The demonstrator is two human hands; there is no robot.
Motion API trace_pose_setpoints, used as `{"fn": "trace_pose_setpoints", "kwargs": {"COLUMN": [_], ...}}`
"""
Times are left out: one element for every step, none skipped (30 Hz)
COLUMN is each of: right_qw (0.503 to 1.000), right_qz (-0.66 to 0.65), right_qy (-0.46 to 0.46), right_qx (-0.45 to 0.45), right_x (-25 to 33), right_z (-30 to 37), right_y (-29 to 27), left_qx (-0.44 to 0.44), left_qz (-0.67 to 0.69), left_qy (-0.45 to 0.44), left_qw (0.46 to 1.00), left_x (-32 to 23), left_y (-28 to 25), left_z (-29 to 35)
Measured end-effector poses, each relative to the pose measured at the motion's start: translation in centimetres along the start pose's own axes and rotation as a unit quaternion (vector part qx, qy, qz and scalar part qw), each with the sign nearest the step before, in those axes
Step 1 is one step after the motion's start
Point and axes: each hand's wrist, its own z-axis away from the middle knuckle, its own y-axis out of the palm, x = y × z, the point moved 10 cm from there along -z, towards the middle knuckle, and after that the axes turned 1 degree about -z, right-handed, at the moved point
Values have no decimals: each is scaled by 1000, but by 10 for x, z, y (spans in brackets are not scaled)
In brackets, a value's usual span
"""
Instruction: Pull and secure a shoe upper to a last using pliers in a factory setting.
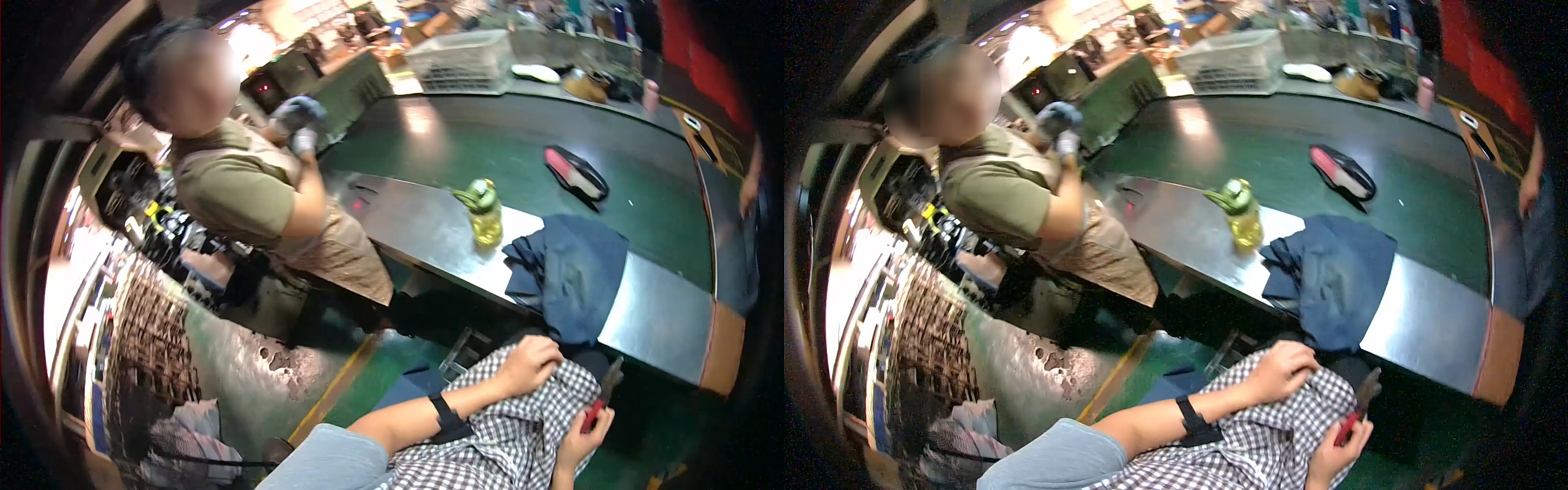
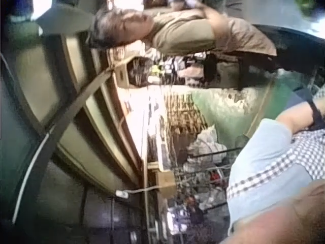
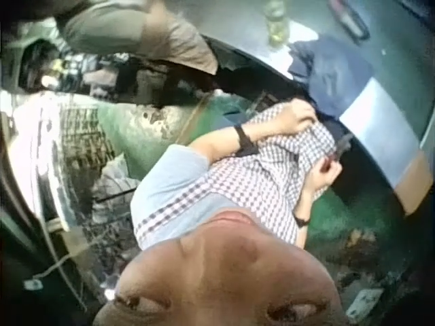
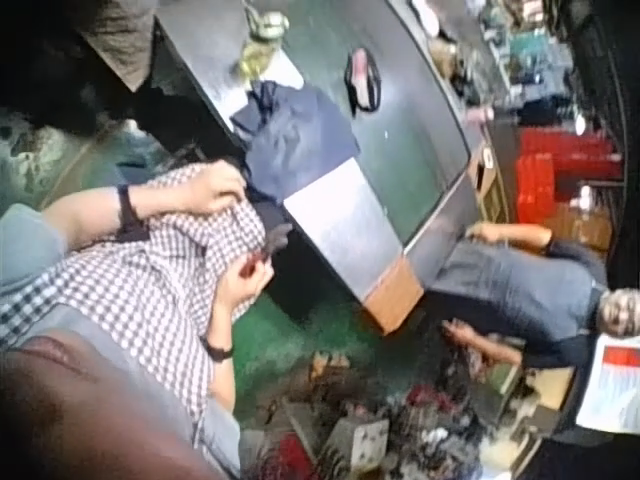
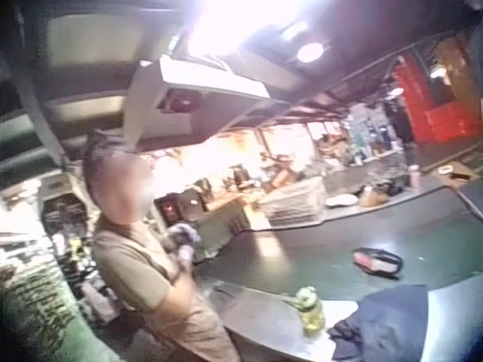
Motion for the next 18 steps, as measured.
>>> {"fn": "trace_pose_setpoints", "kwargs": {"right_qw": [999, 999, 999, 999, 999, 999, 999, 999, 999, 999, 999, 999, 999, 999, 1000, 1000, 999, 1000], "right_qz": [-10, -23, -35, -38, -42, -45, -44, -43, -42, -41, -42, -42, -40, -30, -20, -15, -9, -19], "right_qy": [49, 35, 23, 16, 10, 6, 2, 1, 1, 0, 0, 2, 1, 11, 21, 18, 16, 5], "right_qx": [16, 14, 10, 13, 12, 11, 11, 7, 3, 4, 3, 2, 3, 6, 11, 16, 26, 20], "right_x": [-3, 1, 3, 2, 1, 0, -1, 0, 1, 0, -1, -2, -1, -2, -4, -4, -5, -1], "right_z": [1, 1, 0, 0, 0, -1, 0, -1, -1, 0, -1, -1, -1, -1, -1, -3, -4, -5], "right_y": [1, 3, 4, 5, 6, 6, 5, 4, 3, 2, 2, 3, 3, 4, 5, 10, 14, 11], "left_qx": [9, 12, 14, 7, 4, 0, 6, 12, 10, 10, 10, 9, 9, 7, 5, 3, 0, -41], "left_qz": [10, 3, 2, -2, -3, -4, -3, -3, -3, -2, -2, -2, -1, -1, 2, -5, -10, 3], "left_qy": [-9, -13, -16, -15, -14, -13, -16, -19, -18, -19, -19, -19, -20, -24, -27, -21, -20, 17], "left_qw": [1000, 1000, 1000, 1000, 1000, 1000, 1000, 1000, 1000, 1000, 1000, 1000, 1000, 1000, 1000, 1000, 1000, 999], "left_x": [1, 1, 2, 2, 1, 0, 0, 1, 0, 0, 0, 1, 2, 3, 6, 10, 10, -1], "left_y": [1, -1, -3, -4, -6, -7, -5, -3, -3, -1, 0, 0, 1, 1, 0, -2, -3, -11], "left_z": [2, 4, 5, 7, 6, 5, 5, 5, 5, 5, 4, 5, 5, 6, 7, 5, 5, 3]}}
